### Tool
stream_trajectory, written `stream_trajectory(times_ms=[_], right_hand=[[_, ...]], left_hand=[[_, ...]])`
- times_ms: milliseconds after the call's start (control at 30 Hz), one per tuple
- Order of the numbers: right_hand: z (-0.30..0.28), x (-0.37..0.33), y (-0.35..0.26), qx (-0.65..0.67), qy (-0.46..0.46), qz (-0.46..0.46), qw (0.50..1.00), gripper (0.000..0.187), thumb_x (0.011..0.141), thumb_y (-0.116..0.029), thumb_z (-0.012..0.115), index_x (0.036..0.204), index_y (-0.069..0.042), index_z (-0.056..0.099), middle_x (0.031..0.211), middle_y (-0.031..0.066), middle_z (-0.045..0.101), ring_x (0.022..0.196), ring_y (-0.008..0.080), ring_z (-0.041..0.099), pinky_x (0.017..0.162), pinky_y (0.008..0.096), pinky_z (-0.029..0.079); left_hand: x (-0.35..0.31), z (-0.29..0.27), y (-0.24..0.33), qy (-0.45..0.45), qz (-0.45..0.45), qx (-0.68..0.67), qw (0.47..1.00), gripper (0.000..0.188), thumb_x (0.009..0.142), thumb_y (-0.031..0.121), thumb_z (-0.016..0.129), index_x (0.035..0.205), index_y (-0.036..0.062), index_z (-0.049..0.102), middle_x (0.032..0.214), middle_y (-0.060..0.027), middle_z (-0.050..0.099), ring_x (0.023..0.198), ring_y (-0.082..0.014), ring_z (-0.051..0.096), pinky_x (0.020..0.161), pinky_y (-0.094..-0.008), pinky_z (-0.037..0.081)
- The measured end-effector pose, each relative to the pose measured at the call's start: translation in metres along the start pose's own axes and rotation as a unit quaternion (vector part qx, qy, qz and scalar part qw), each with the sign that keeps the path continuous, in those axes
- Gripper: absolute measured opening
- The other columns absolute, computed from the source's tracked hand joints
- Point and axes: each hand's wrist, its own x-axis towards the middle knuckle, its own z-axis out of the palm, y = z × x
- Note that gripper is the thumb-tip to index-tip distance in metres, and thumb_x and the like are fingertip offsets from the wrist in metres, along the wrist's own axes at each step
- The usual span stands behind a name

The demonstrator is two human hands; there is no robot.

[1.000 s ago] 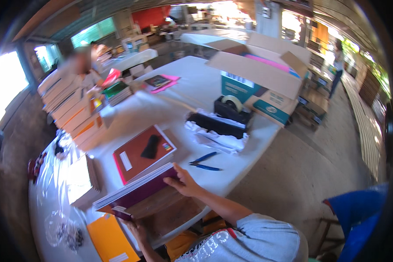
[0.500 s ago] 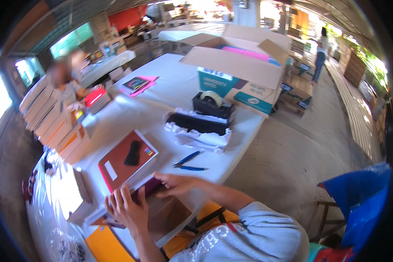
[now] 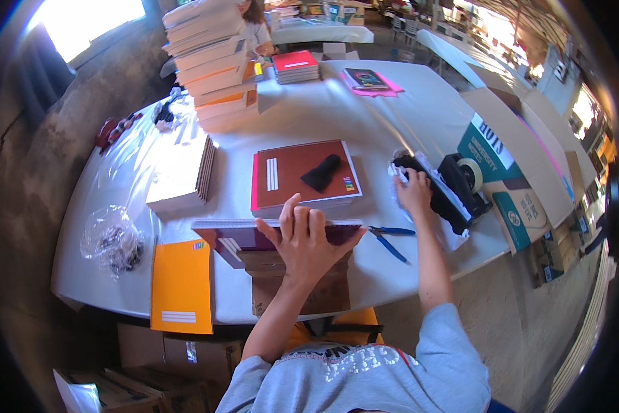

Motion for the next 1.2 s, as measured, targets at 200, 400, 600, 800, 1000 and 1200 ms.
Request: stream_trajectory(times_ms=[200, 400, 600, 800, 1000, 1200], right_hand=[[0.022, 0.026, 0.057, -0.057, -0.001, -0.017, 0.998, 0.032, 0.085, -0.035, 0.055, 0.105, -0.011, 0.058, 0.107, 0.0118, 0.055, 0.102, 0.0352, 0.052, 0.083, 0.0465, 0.043], [0.004, 0.036, 0.067, -0.04, -0.002, -0.079, 0.996, 0.021, 0.082, -0.021, 0.059, 0.097, -0.005, 0.061, 0.091, 0.0187, 0.062, 0.088, 0.0376, 0.058, 0.076, 0.0429, 0.046], [-0.04, 0.056, 0.043, -0.077, -0.014, -0.035, 0.996, 0.02, 0.082, -0.018, 0.059, 0.096, -0.006, 0.066, 0.087, 0.0211, 0.063, 0.087, 0.0382, 0.06, 0.076, 0.0446, 0.047], [-0.05, 0.063, 0.02, -0.13, -0.096, -0.048, 0.986, 0.024, 0.084, -0.012, 0.051, 0.103, -0.005, 0.064, 0.093, 0.0226, 0.062, 0.091, 0.0389, 0.059, 0.081, 0.0421, 0.045], [-0.079, 0.084, 0.04, 0.029, 0.122, -0.185, 0.975, 0.031, 0.091, -0.008, 0.041, 0.119, -0.008, 0.054, 0.101, 0.0228, 0.058, 0.094, 0.0371, 0.055, 0.085, 0.0421, 0.041], [-0.169, 0.019, -0.048, 0.074, 0.138, -0.25, 0.956, 0.027, 0.092, -0.012, 0.044, 0.116, -0.008, 0.056, 0.097, 0.0162, 0.06, 0.089, 0.0337, 0.057, 0.079, 0.0369, 0.044]], left_hand=[[0.001, 0.012, -0.006, -0.014, 0.017, -0.076, 0.997, 0.062, 0.059, 0.056, 0.074, 0.09, 0.0087, 0.048, 0.093, -0.0116, 0.046, 0.1, -0.0299, 0.046, 0.097, -0.0568, 0.026], [-0.053, -0.081, -0.036, -0.133, 0.094, -0.201, 0.966, 0.045, 0.071, 0.033, 0.07, 0.107, 0.0112, 0.053, 0.104, -0.0098, 0.049, 0.1, -0.0282, 0.049, 0.085, -0.0419, 0.043], [-0.198, -0.208, -0.11, -0.749, -0.138, -0.285, 0.582, 0.031, 0.074, 0.018, 0.058, 0.101, 0.0026, 0.057, 0.089, -0.0208, 0.062, 0.082, -0.037, 0.061, 0.071, -0.0438, 0.05], [-0.278, -0.235, -0.101, -0.565, -0.334, -0.414, 0.63, 0.031, 0.073, 0.021, 0.059, 0.097, 0.0013, 0.06, 0.086, -0.0215, 0.063, 0.079, -0.0376, 0.061, 0.069, -0.0428, 0.05], [-0.29, -0.229, -0.113, -0.585, -0.339, -0.424, 0.603, 0.031, 0.073, 0.022, 0.06, 0.096, 0.0009, 0.061, 0.088, -0.0209, 0.063, 0.081, -0.0369, 0.061, 0.07, -0.0413, 0.049], [-0.274, -0.22, -0.13, -0.653, -0.301, -0.407, 0.563, 0.031, 0.074, 0.023, 0.061, 0.095, 0.0005, 0.062, 0.09, -0.0203, 0.064, 0.082, -0.0361, 0.061, 0.07, -0.0397, 0.049]])
